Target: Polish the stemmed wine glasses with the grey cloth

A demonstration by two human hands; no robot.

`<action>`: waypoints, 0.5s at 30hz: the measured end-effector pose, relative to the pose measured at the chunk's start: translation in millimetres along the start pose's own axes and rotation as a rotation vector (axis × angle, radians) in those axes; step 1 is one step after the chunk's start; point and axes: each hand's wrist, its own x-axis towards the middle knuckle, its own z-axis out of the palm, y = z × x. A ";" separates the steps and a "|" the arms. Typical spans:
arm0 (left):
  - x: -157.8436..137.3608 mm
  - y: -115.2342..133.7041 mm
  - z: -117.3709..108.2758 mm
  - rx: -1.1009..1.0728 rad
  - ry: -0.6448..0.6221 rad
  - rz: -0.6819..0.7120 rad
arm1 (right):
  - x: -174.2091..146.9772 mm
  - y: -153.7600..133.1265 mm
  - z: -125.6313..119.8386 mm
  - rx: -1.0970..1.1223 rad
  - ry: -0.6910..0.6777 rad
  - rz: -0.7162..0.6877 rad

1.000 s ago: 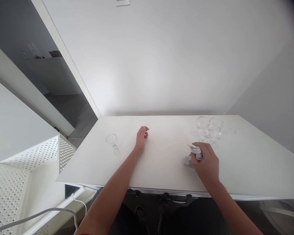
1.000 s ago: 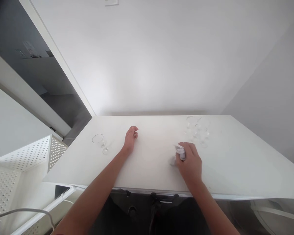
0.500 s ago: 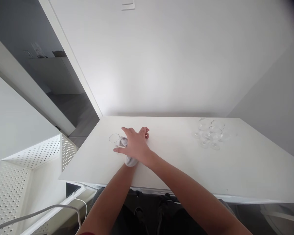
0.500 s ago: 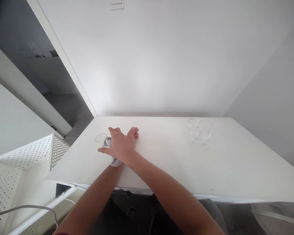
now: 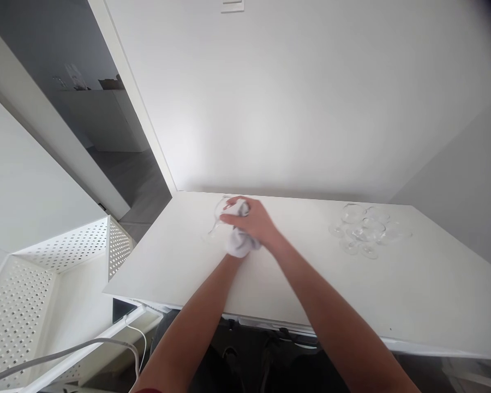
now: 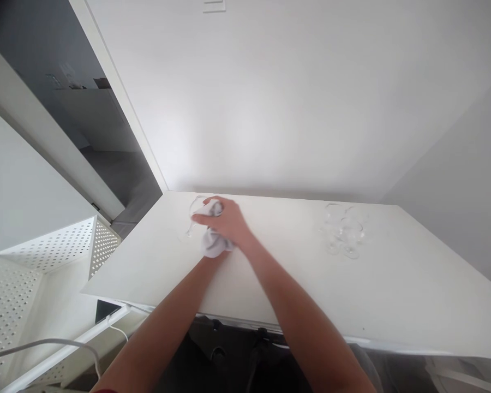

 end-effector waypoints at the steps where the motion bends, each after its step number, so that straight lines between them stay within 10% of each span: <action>1: 1.2 2.7 -0.9 -0.192 0.035 -0.048 | -2.7 1.7 -21.4 0.109 0.009 -0.005; 4: -0.8 9.1 -5.7 -0.528 -0.058 -0.221 | -15.0 16.0 -75.6 0.230 -0.034 0.039; 7: -8.0 8.3 -6.8 -0.345 -0.386 -0.324 | -26.8 41.1 -102.5 0.248 -0.021 0.112; 11: -15.8 2.6 -1.1 -0.044 -0.641 -0.302 | -30.4 74.9 -99.9 0.328 -0.005 0.179; 15: -16.3 2.9 1.5 -0.014 -0.573 -0.271 | -26.8 100.5 -77.5 0.578 0.070 0.202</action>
